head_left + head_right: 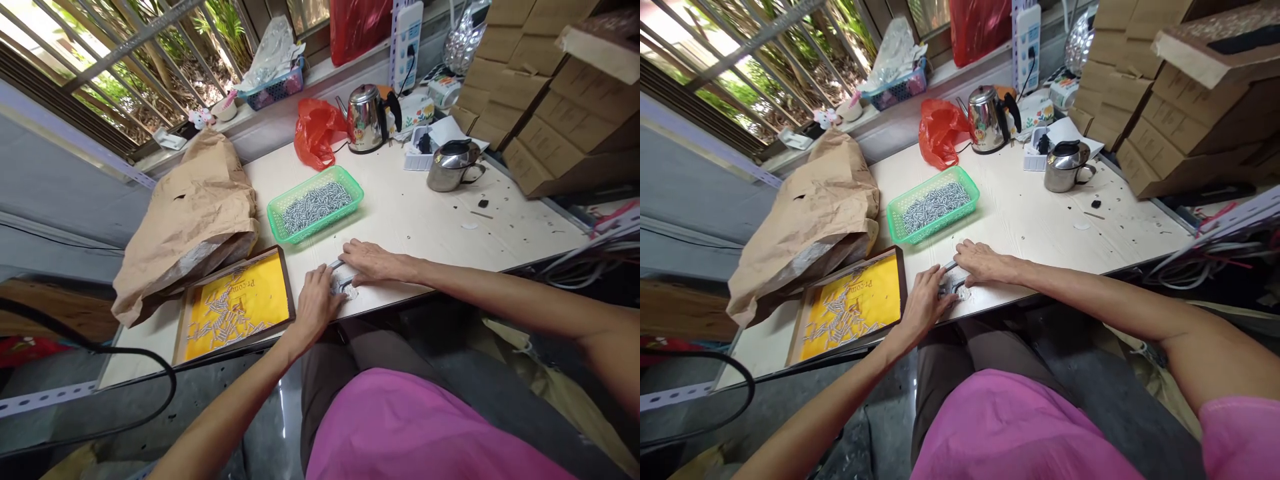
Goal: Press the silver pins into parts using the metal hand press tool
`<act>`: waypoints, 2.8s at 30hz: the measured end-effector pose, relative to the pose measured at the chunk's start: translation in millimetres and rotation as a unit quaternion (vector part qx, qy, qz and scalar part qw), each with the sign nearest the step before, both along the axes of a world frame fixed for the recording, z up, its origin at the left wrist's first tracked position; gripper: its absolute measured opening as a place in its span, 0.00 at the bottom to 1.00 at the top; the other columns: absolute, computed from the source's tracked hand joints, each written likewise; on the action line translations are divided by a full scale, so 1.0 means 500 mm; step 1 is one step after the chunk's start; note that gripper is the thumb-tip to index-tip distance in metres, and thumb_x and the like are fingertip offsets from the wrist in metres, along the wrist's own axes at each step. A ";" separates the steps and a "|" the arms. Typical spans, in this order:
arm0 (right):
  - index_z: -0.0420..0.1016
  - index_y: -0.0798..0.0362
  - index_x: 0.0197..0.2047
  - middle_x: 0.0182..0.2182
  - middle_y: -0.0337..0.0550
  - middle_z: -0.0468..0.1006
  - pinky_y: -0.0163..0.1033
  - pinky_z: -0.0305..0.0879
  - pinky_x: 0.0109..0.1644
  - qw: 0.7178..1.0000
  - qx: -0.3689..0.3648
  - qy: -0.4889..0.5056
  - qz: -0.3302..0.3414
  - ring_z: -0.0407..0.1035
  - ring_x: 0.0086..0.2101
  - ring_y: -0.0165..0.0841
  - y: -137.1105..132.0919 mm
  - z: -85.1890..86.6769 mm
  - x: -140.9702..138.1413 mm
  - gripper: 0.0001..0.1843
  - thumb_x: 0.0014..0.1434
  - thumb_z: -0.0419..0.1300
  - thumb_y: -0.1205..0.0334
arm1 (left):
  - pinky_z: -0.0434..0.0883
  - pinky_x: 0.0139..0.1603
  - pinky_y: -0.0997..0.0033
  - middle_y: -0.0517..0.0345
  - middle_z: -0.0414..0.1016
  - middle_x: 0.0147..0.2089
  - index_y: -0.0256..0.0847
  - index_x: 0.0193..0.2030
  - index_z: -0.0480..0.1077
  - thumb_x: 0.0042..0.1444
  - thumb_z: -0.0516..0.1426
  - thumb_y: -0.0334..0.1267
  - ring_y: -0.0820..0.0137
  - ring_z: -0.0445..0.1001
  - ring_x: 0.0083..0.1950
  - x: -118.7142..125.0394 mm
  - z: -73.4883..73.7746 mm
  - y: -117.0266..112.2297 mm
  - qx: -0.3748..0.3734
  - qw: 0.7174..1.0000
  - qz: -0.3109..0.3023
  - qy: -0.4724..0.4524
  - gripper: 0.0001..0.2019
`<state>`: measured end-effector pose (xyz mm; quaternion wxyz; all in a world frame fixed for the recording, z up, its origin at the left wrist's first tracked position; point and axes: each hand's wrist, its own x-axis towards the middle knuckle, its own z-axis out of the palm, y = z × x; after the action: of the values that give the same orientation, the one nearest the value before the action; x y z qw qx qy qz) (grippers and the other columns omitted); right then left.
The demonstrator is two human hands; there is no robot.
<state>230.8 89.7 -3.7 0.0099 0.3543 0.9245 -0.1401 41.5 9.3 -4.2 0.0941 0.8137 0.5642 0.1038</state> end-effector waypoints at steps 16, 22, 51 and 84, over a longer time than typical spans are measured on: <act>0.74 0.59 0.48 0.46 0.54 0.72 0.42 0.62 0.47 0.996 -0.036 -0.070 -0.036 0.64 0.48 0.45 -0.006 0.061 0.001 0.20 0.53 0.67 0.58 | 0.68 0.46 0.63 0.49 0.71 0.45 0.37 0.50 0.70 0.52 0.62 0.46 0.58 0.68 0.49 0.036 0.010 0.107 -0.085 0.988 -0.085 0.097 0.21; 0.75 0.58 0.44 0.42 0.52 0.76 0.38 0.60 0.43 0.995 -0.046 -0.084 -0.023 0.69 0.45 0.41 -0.009 0.049 -0.005 0.10 0.62 0.58 0.64 | 0.68 0.44 0.66 0.53 0.73 0.41 0.40 0.43 0.74 0.57 0.58 0.40 0.62 0.69 0.47 0.040 0.000 0.095 -0.079 0.993 -0.066 0.060 0.09; 0.78 0.52 0.36 0.40 0.47 0.72 0.40 0.53 0.39 0.979 0.069 -0.004 0.194 0.60 0.42 0.38 -0.023 0.037 -0.128 0.08 0.62 0.56 0.65 | 0.63 0.62 0.44 0.40 0.70 0.57 0.36 0.57 0.65 0.63 0.52 0.41 0.51 0.66 0.62 0.109 -0.084 -0.070 -0.019 0.987 -0.065 -0.145 0.18; 0.72 0.45 0.53 0.46 0.50 0.72 0.43 0.72 0.38 0.984 0.019 0.175 -0.022 0.73 0.38 0.38 -0.073 0.009 -0.015 0.19 0.67 0.45 0.53 | 0.68 0.46 0.63 0.48 0.73 0.36 0.41 0.31 0.76 0.59 0.51 0.33 0.62 0.69 0.45 -0.433 0.022 -0.062 -0.051 0.969 0.214 0.116 0.13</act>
<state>223.0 53.0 1.1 -0.1621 0.3448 0.9063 -0.1827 -174.9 -21.7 6.7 0.0450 0.6746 0.7368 -0.0028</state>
